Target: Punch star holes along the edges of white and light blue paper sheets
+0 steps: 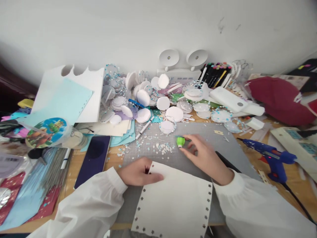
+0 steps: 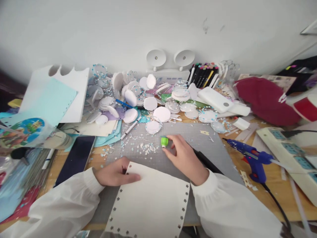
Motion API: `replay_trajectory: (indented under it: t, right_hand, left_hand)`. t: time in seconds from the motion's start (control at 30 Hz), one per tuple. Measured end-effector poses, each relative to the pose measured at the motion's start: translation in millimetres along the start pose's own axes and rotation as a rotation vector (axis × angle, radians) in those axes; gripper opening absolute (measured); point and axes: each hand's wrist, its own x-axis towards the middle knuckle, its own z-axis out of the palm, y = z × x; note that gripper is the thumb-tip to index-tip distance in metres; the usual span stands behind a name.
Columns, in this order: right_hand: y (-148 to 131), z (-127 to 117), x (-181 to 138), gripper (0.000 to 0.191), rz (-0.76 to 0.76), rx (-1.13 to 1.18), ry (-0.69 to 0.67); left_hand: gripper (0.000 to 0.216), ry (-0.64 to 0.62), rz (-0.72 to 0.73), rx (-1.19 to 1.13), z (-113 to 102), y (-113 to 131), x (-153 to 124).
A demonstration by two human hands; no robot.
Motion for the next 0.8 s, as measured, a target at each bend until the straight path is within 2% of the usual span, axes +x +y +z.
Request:
replay_trajectory:
  t: [0.1, 0.17, 0.27, 0.33, 0.43, 0.5, 0.63, 0.8]
  right_hand:
    - [-0.5, 6.9, 16.6, 0.02, -0.044, -0.059, -0.055]
    - [-3.1, 0.7, 22.5, 0.019, -0.003, 0.014, -0.065]
    - [-16.1, -20.1, 23.3, 0.028, 0.099, 0.308, -0.059]
    - [-29.0, -30.2, 19.3, 0.03, 0.152, 0.502, -0.125]
    - [-46.0, -24.3, 9.5, 0.033, 0.147, 0.724, -0.204]
    - [-52.1, -9.1, 2.1, 0.034, 0.14, 0.709, -0.227]
    - [-52.0, 18.2, -9.6, 0.031, 0.015, 0.58, -0.273]
    - [-45.1, 23.8, -14.8, 0.032, -0.031, 0.538, -0.298]
  left_hand:
    - [0.036, 0.051, 0.03, 0.012, 1.5, -1.4, 0.7]
    - [0.033, 0.07, 0.055, 0.03, 2.2, -2.0, 0.4]
    - [0.032, 0.078, 0.085, 0.078, 3.7, -3.6, -0.3]
    - [0.035, 0.09, 0.084, 0.151, 5.2, -5.6, -0.3]
    - [0.041, 0.156, 0.065, 0.279, 7.9, -9.3, 0.6]
    - [0.041, 0.179, 0.061, 0.304, 9.2, -11.2, 1.5]
    - [0.039, 0.176, 0.081, 0.289, 10.1, -12.2, 2.5]
    - [0.04, 0.173, 0.097, 0.343, 10.0, -10.0, 1.9]
